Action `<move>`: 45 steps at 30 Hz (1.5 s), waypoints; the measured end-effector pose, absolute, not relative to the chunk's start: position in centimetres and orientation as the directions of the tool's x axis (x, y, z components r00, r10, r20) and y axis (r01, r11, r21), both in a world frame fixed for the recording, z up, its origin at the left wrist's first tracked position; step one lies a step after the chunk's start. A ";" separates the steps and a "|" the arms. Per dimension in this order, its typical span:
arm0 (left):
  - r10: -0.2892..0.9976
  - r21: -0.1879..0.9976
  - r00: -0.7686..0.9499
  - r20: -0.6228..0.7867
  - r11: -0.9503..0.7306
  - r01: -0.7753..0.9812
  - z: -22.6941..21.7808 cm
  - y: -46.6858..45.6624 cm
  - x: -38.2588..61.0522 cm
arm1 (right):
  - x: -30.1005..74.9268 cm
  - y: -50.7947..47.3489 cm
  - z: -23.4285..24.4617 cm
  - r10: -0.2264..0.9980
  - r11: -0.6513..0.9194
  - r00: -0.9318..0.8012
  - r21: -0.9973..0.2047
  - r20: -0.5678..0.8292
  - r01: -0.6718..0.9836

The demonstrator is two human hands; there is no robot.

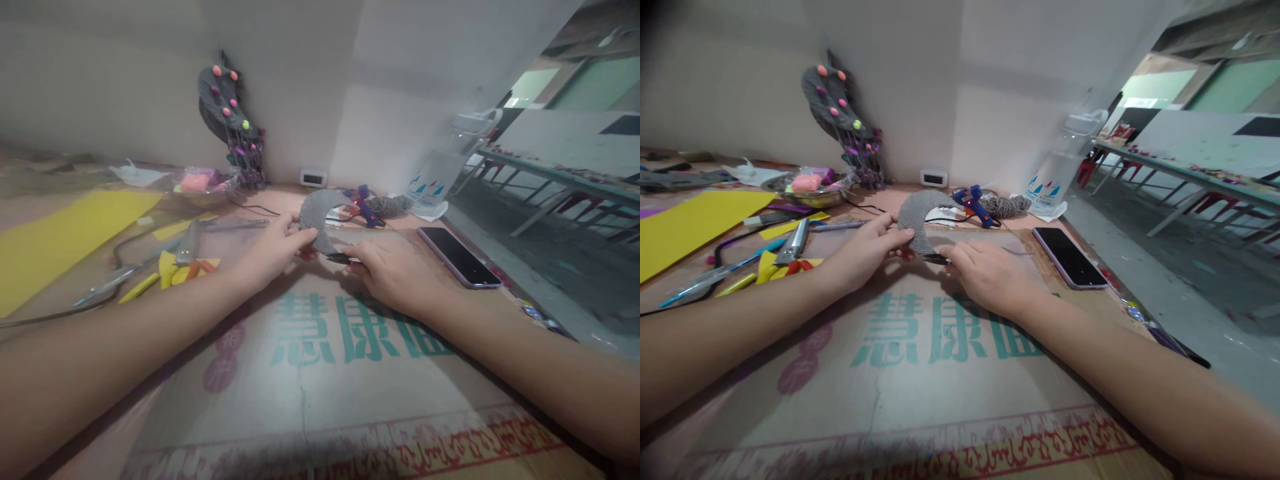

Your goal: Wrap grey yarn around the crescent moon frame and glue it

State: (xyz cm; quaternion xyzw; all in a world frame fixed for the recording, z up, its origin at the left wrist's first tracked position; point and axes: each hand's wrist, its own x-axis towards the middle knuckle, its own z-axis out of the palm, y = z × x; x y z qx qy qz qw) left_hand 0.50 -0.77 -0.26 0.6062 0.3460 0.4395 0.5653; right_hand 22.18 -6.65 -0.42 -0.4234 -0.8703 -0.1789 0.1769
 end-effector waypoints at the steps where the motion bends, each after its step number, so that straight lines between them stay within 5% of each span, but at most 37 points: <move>1: 0.917 0.990 0.373 0.138 -0.118 -0.075 -0.2 -0.8 0.5 | 22.2 -6.6 -0.4 0.666 0.581 -0.583 0.165 0.466 0.797; 14: 0.920 0.992 0.371 0.127 -0.108 -0.070 0.0 -0.9 0.6 | 22.5 -6.6 -0.6 0.641 0.606 -0.600 0.164 0.479 0.778; 23: 0.927 0.990 0.348 0.137 -0.123 -0.063 0.2 -0.8 0.4 | 22.0 -6.9 0.6 0.740 0.540 -0.494 0.035 0.456 0.841; 45: 0.909 0.985 0.394 0.136 -0.168 0.046 0.1 -1.1 0.4 | 21.9 -6.8 0.0 0.661 0.592 -0.598 0.175 0.453 0.787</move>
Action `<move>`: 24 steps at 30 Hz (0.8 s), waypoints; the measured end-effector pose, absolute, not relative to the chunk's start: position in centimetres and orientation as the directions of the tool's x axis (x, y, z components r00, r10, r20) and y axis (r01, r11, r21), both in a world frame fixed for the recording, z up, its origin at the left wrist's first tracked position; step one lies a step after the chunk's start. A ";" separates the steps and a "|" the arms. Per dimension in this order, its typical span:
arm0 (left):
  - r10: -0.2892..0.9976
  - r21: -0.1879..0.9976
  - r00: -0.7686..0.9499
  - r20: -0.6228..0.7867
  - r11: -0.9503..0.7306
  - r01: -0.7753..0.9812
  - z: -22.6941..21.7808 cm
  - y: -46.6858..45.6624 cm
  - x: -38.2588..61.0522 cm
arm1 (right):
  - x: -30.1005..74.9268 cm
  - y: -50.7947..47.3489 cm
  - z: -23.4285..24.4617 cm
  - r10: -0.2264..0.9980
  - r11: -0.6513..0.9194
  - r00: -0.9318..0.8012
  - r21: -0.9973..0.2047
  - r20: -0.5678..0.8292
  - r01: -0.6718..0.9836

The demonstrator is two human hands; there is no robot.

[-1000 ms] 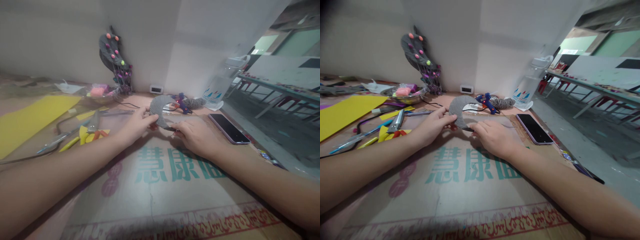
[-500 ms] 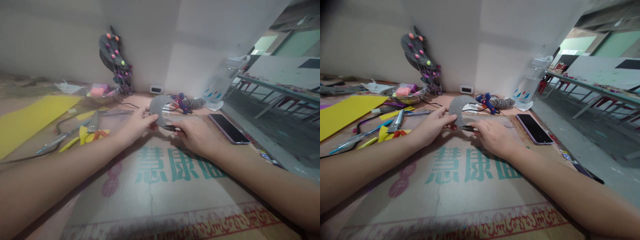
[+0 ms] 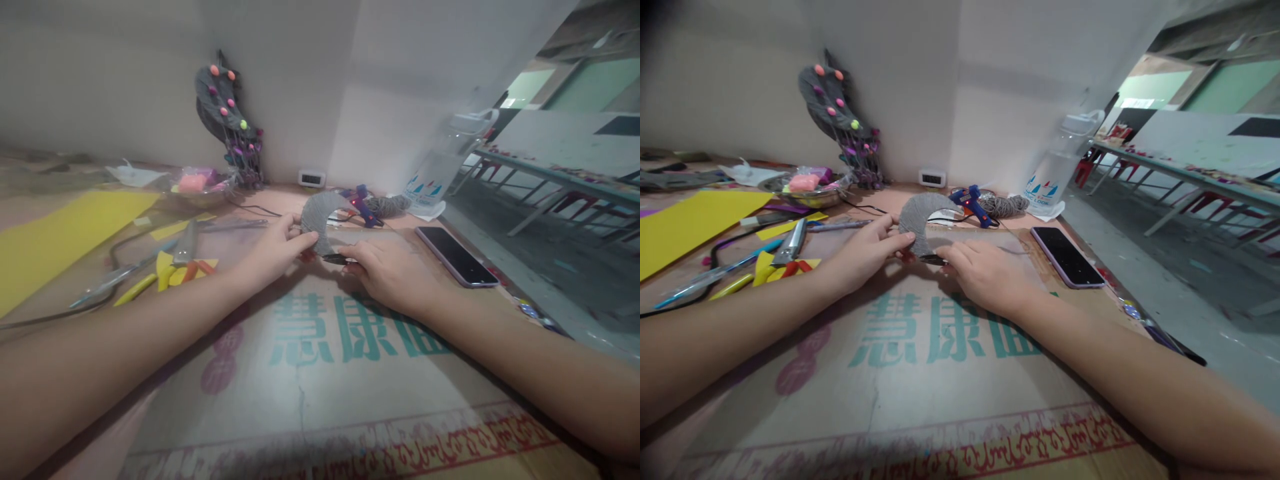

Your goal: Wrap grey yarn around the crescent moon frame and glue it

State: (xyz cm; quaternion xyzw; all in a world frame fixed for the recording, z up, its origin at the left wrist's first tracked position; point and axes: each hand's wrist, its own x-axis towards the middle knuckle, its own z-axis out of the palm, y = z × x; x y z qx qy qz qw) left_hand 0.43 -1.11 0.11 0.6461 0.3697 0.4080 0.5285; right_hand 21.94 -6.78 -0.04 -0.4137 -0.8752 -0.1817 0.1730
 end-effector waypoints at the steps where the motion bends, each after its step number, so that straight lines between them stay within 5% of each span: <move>1: 0.908 0.984 0.395 0.138 -0.173 0.053 0.1 -1.1 0.4 | 22.0 -6.8 0.0 0.654 0.596 -0.602 0.177 0.459 0.783; 11: 0.903 0.985 0.408 0.138 -0.169 0.042 0.0 -1.0 0.5 | 22.2 -6.6 -0.4 0.642 0.621 -0.611 0.154 0.463 0.768; 24: 0.920 0.990 0.370 0.128 -0.138 0.000 -0.1 -0.7 0.6 | 22.0 -6.4 0.5 0.785 0.531 -0.498 0.016 0.367 0.848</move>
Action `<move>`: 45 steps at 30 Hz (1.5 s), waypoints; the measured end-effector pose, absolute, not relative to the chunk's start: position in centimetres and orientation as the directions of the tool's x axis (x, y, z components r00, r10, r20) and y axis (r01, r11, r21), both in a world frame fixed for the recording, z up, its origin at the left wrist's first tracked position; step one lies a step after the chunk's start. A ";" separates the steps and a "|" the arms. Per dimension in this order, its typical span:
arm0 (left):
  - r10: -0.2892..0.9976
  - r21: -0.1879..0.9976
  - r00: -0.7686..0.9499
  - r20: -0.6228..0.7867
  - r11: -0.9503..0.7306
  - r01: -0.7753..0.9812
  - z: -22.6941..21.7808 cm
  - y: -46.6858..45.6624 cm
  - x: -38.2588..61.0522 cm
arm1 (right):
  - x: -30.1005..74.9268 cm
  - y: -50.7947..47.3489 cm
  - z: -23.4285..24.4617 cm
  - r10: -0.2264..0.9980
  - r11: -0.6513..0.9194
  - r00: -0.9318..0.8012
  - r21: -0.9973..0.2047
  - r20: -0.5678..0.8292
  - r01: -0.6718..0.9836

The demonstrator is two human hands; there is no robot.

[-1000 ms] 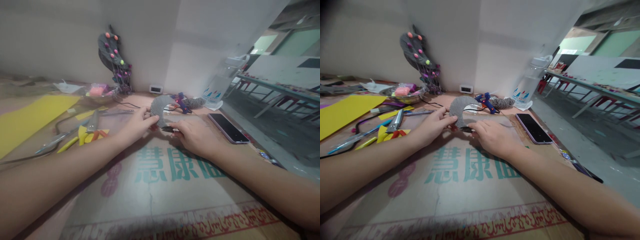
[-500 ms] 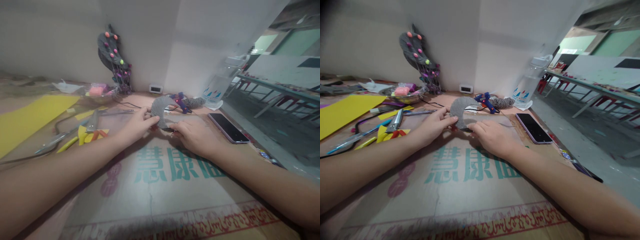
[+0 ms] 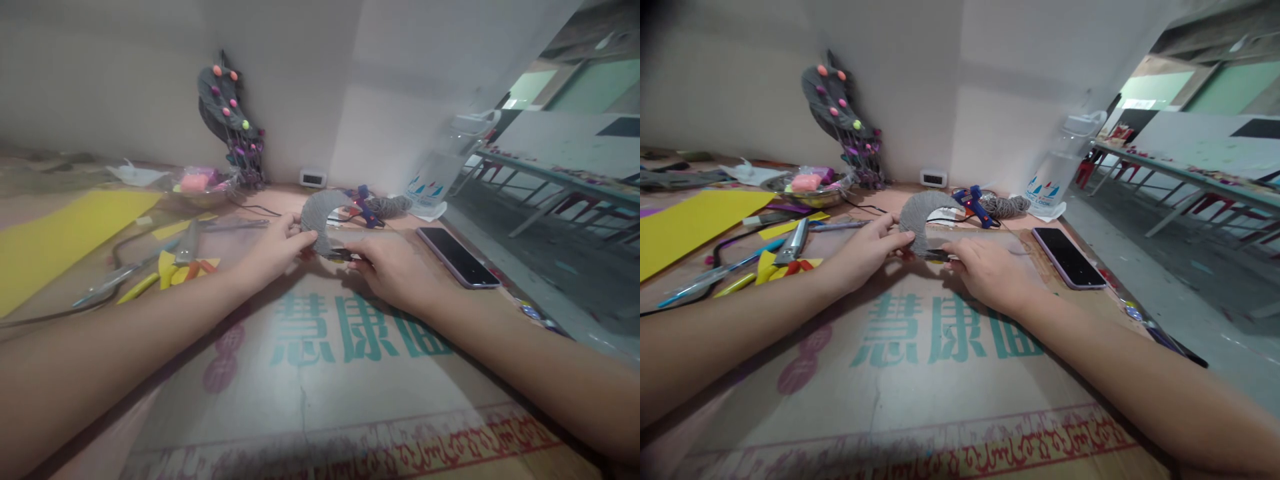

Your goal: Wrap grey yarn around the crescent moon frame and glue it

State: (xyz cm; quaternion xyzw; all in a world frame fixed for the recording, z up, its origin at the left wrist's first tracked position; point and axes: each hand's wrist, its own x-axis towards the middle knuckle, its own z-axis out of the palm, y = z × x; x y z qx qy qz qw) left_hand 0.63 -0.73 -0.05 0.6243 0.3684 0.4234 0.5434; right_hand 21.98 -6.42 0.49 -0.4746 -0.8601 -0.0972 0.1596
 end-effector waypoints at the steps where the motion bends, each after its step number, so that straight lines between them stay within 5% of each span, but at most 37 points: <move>1: 0.919 0.991 0.373 0.124 -0.133 -0.002 0.0 -0.7 0.6 | 21.9 -6.5 0.5 0.785 0.533 -0.506 0.026 0.358 0.846; 17: 0.890 0.987 0.429 0.154 -0.158 -0.027 -0.4 -0.7 0.4 | 21.8 -6.7 0.5 0.764 0.555 -0.520 0.022 0.382 0.831; 25: 0.851 0.972 0.487 0.198 -0.235 0.016 -0.7 -0.4 0.3 | 22.0 -6.6 0.0 0.749 0.555 -0.325 -0.278 0.578 0.784; 32: 0.772 0.956 0.593 0.230 -0.294 0.010 -1.3 -1.1 0.8 | 20.3 -6.6 0.0 0.926 0.375 -0.204 -0.706 0.318 0.601; 45: 0.660 0.748 0.703 0.266 -0.601 0.281 -0.8 -2.3 0.4 | 20.3 -7.2 0.2 0.922 0.378 -0.190 -0.673 0.338 0.635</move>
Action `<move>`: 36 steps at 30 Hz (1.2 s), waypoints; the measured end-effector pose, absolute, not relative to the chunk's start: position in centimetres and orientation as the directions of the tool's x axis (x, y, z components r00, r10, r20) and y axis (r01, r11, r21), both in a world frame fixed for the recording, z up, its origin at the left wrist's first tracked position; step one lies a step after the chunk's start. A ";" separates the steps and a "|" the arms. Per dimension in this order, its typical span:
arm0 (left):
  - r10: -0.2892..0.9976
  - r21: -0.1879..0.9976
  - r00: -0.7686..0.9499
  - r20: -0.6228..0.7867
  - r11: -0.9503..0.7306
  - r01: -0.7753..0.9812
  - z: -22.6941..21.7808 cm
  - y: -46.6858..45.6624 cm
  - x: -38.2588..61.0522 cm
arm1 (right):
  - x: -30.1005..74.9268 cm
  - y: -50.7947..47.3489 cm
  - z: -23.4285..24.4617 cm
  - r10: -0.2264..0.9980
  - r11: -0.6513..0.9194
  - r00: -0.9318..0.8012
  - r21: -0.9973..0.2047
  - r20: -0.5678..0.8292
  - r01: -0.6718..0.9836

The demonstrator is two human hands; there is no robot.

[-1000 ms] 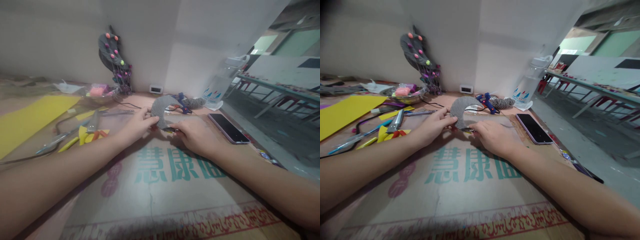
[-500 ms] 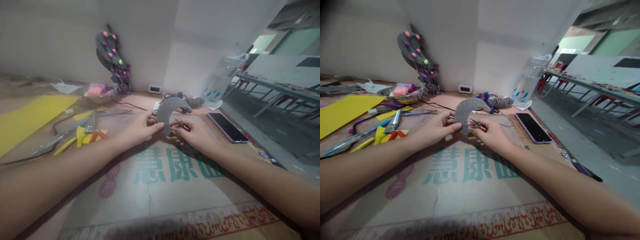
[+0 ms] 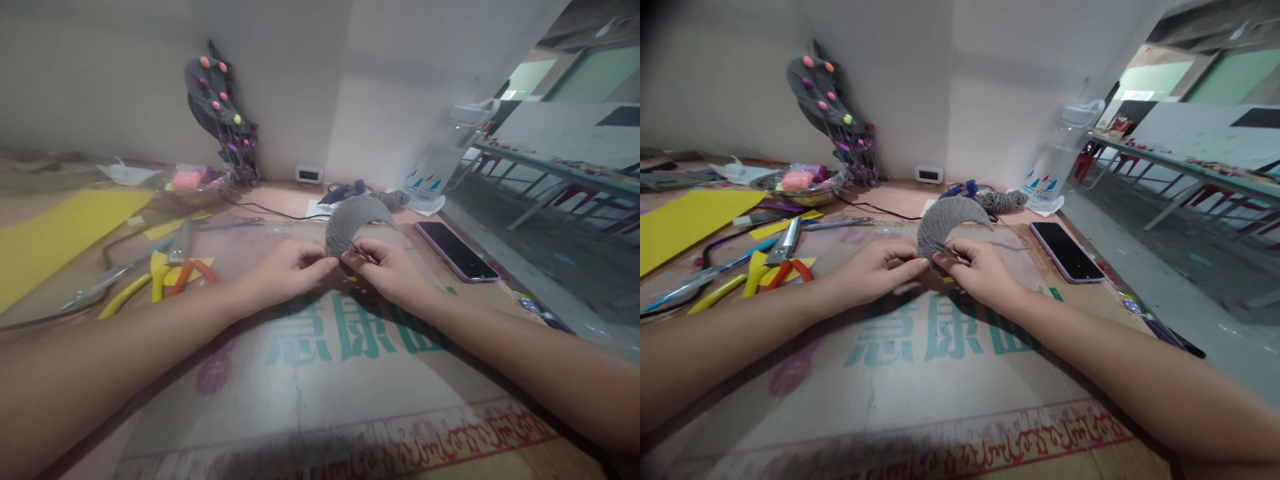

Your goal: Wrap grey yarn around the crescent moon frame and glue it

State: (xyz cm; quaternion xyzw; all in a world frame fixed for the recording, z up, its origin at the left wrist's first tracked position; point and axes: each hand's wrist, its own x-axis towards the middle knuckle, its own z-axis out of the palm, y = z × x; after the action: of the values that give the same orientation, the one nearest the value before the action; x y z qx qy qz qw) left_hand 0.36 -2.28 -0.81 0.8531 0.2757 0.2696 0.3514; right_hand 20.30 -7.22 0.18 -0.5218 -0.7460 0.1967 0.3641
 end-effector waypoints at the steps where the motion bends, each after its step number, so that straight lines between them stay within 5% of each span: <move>1: 0.661 0.740 0.702 0.266 -0.607 0.290 -0.8 -2.3 0.3 | 20.3 -7.2 0.1 0.922 0.379 -0.195 -0.673 0.335 0.635; 36: 0.704 0.855 0.682 0.198 -0.464 0.232 -0.9 -1.8 0.3 | 20.4 -7.1 -0.3 0.885 0.459 -0.265 -0.623 0.382 0.634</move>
State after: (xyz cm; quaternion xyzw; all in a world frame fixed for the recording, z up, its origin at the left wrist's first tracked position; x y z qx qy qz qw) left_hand 0.35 -1.83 -0.87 0.8102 0.2889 0.2751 0.4295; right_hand 20.43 -7.12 -0.29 -0.4895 -0.7758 0.1758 0.3572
